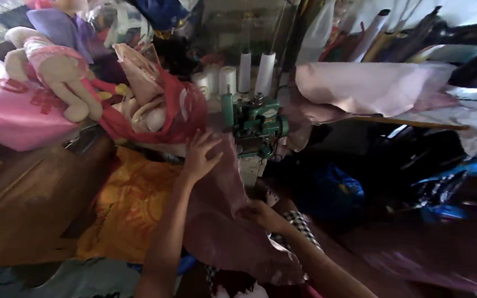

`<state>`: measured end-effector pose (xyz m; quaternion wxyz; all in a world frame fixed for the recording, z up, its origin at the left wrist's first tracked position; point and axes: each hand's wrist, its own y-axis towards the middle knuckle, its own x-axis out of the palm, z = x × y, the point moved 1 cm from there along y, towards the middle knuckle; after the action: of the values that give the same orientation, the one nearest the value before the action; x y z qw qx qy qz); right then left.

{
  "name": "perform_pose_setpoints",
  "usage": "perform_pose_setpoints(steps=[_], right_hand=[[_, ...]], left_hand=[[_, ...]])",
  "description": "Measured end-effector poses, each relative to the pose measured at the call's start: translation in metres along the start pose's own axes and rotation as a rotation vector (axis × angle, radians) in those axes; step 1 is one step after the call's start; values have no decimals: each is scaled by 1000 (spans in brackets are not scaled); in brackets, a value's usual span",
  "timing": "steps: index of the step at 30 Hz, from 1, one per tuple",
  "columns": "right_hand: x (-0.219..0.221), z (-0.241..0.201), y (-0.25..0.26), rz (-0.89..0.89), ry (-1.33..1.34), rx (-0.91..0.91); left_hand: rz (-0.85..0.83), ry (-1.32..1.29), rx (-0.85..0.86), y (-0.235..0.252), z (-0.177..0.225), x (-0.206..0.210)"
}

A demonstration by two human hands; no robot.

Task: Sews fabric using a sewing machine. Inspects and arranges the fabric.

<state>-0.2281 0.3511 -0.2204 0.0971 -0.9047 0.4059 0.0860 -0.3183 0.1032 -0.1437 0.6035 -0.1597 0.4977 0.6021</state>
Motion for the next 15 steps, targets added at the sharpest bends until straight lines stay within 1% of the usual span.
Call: perform_pose_setpoints(steps=[3, 5, 7, 9, 11, 15], right_hand=[[5, 12, -12, -68, 32, 25], [4, 9, -14, -58, 63, 41], [2, -2, -10, 2, 102, 68], [2, -14, -2, 116, 144, 47], [2, -24, 7, 190, 184, 35], [5, -37, 21, 271, 121, 36]], left_hand=[[-24, 135, 39, -9, 12, 6], [-23, 176, 68, -12, 17, 9], [-9, 168, 93, -13, 19, 12], [9, 142, 127, -14, 21, 15], [9, 123, 139, -16, 25, 18], [5, 118, 142, -16, 29, 20]])
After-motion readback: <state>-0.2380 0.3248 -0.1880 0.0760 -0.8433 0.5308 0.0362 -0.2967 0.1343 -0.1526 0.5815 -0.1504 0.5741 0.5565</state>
